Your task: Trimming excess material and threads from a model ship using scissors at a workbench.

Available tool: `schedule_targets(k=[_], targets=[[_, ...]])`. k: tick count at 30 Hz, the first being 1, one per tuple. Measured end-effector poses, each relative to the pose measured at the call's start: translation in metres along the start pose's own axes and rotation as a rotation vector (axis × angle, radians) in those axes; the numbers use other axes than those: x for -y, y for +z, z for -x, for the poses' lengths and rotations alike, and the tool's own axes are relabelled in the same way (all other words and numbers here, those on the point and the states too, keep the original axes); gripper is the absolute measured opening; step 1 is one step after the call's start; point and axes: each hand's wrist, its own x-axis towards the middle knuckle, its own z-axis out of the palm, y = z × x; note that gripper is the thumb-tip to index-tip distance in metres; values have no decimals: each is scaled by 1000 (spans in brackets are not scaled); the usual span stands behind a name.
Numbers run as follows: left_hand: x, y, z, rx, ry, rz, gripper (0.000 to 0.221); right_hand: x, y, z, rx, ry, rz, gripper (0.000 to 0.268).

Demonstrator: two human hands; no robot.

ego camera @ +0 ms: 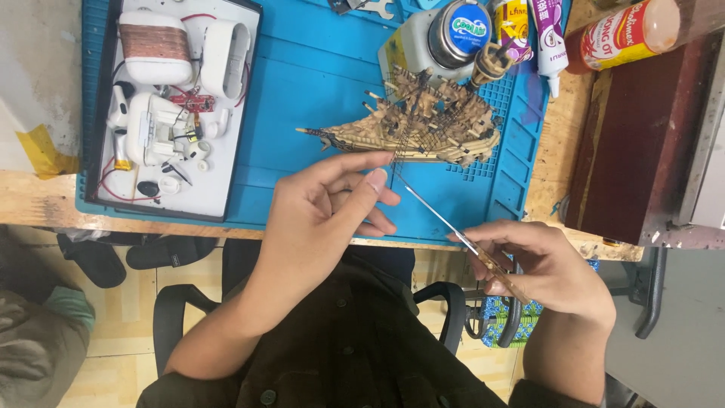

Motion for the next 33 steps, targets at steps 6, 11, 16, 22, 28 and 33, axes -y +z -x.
schedule_targets(k=[6,11,16,22,28,33], targets=[[-4,1,-3,11,30,-10,43,4,0,-2,35,-39,5,58],[-4,5,-6,24,10,11,39,3,0,2,44,-27,15,58],[0,11,-7,8,51,37,31,-1,2,15,96,-139,-114,65],[0,21,-8,-89,52,18,26,0,50,16,70,-320,-477,34],[2,27,-7,-131,107,-34,25,0,88,10,-70,-349,-532,46],[6,25,-9,-141,107,-8,22,0,105,-4,-153,-324,-560,50]])
